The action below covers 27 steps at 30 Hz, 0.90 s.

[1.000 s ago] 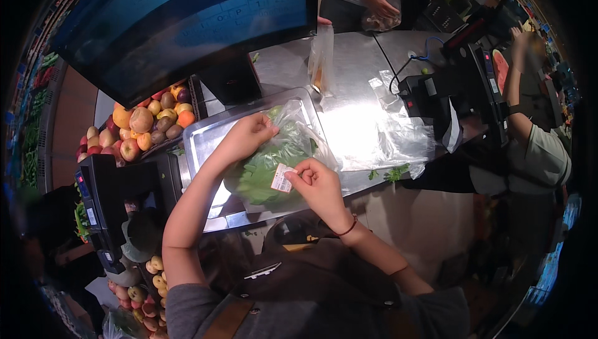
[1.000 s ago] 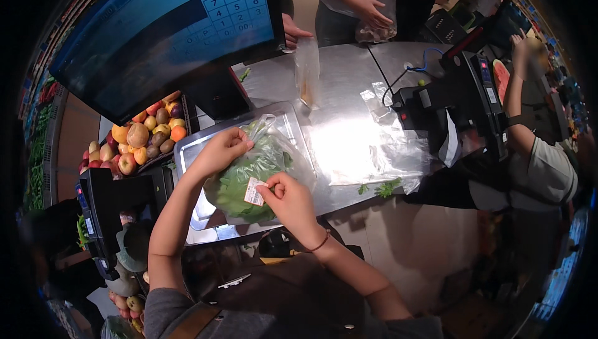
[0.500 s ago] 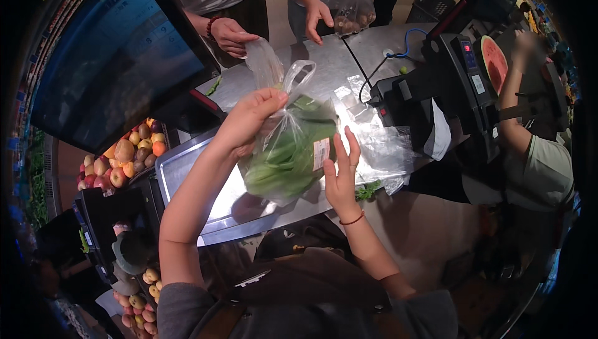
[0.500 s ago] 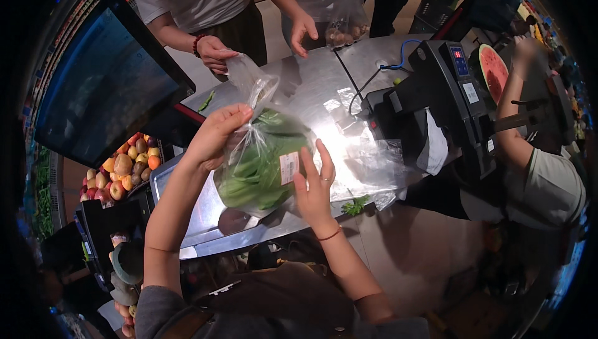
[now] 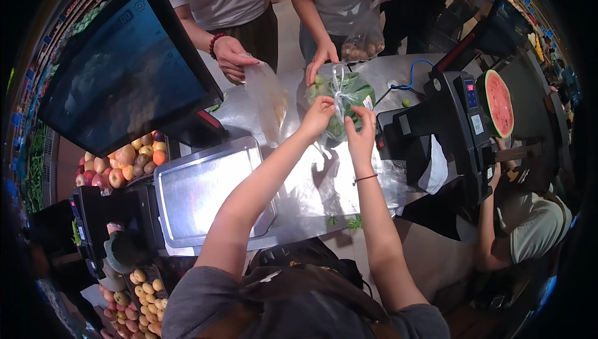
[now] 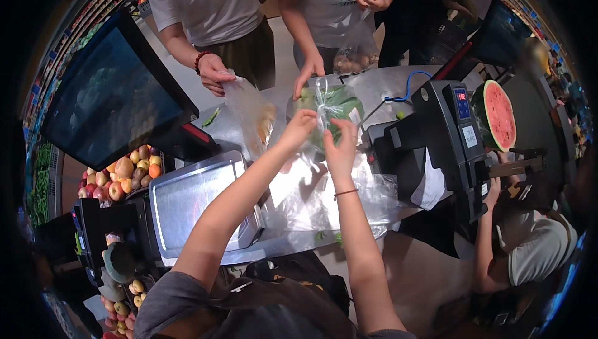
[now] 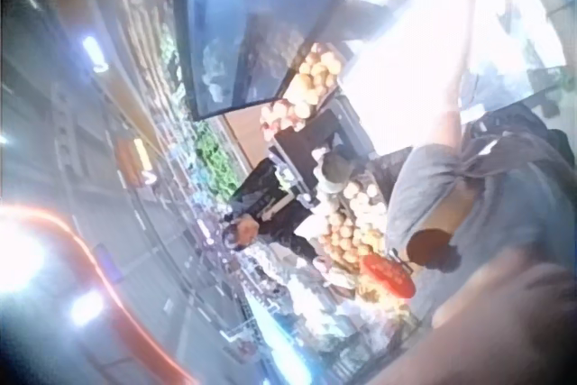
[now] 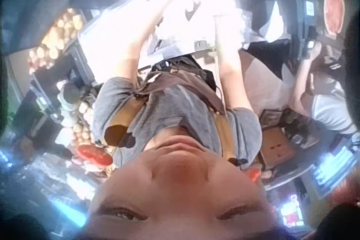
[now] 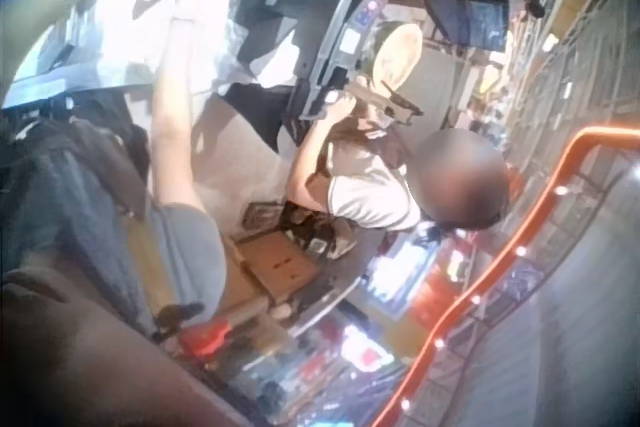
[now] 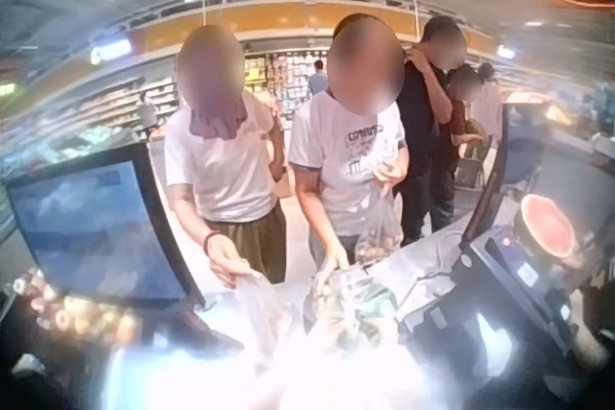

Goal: The person places various produce items including tomatoes, leeks, potatoes, leafy greens, bread, durian, and bananas onto a digital scale, bags them, and applies price labels. The person handles each item individually, weighs it, and then moves it aside.

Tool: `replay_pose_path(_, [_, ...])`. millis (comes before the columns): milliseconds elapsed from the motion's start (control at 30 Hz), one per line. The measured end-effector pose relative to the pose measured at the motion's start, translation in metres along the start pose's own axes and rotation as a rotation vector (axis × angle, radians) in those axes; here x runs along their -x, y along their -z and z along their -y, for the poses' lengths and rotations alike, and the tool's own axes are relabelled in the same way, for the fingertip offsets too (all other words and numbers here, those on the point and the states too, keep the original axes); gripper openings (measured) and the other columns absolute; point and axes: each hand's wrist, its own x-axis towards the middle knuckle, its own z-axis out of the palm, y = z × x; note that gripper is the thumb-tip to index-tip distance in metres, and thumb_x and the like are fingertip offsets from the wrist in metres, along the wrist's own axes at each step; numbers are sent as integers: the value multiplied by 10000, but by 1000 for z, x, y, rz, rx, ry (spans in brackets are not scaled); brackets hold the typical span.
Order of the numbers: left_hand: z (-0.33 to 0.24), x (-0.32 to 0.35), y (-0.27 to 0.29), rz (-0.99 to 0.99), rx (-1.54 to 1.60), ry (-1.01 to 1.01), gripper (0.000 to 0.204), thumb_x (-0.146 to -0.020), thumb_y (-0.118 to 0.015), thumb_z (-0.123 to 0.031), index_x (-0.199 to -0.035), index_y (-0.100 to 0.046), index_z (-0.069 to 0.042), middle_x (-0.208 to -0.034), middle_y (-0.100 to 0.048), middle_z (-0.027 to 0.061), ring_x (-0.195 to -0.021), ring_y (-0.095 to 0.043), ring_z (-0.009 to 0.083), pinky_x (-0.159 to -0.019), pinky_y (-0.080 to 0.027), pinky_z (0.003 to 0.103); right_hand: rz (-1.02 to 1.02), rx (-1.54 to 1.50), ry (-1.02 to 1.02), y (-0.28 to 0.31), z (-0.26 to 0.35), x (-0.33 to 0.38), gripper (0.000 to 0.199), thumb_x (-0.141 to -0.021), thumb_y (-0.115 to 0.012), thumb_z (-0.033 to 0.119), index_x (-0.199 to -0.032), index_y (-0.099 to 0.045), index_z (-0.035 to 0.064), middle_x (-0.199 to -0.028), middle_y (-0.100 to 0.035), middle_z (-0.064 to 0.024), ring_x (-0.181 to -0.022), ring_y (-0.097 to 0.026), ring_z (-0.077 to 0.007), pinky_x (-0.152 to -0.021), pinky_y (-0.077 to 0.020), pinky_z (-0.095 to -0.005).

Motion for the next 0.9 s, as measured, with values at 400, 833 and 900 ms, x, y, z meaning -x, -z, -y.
replay_pose_path(400, [-53, 218, 72, -395, 202, -70, 229, -817, -501, 7, -1032, -446, -49, -1150, -487, 98, -1049, -479, 176, -882, -376, 300, 681, -147, -125, -129, 105, -59, 304, -796, -610, 259, -714, -611, -34, -568, -540, -22, -543, -495, -99, -522, -379, -258])
replay_pose_path(833, [-77, 270, 153, -288, -294, 30, 366, -856, -532, -258, -1147, -511, -38, -986, -619, 160, -913, -605, 264, -784, -459, 337, 702, -582, -267, -110, 242, 72, 170, -817, -637, 159, -879, -609, 3, -724, -556, 15, -650, -492, -49, -575, -387, -203])
replay_pose_path(900, [-68, 284, 185, -314, -288, -64, 237, -870, -503, -175, -1031, -581, -20, -892, -635, 122, -825, -612, 193, -730, -465, 291, 732, -625, -295, -119, 248, 84, 172, -813, -641, 158, -889, -610, 7, -742, -568, 5, -662, -512, -57, -593, -408, -208])
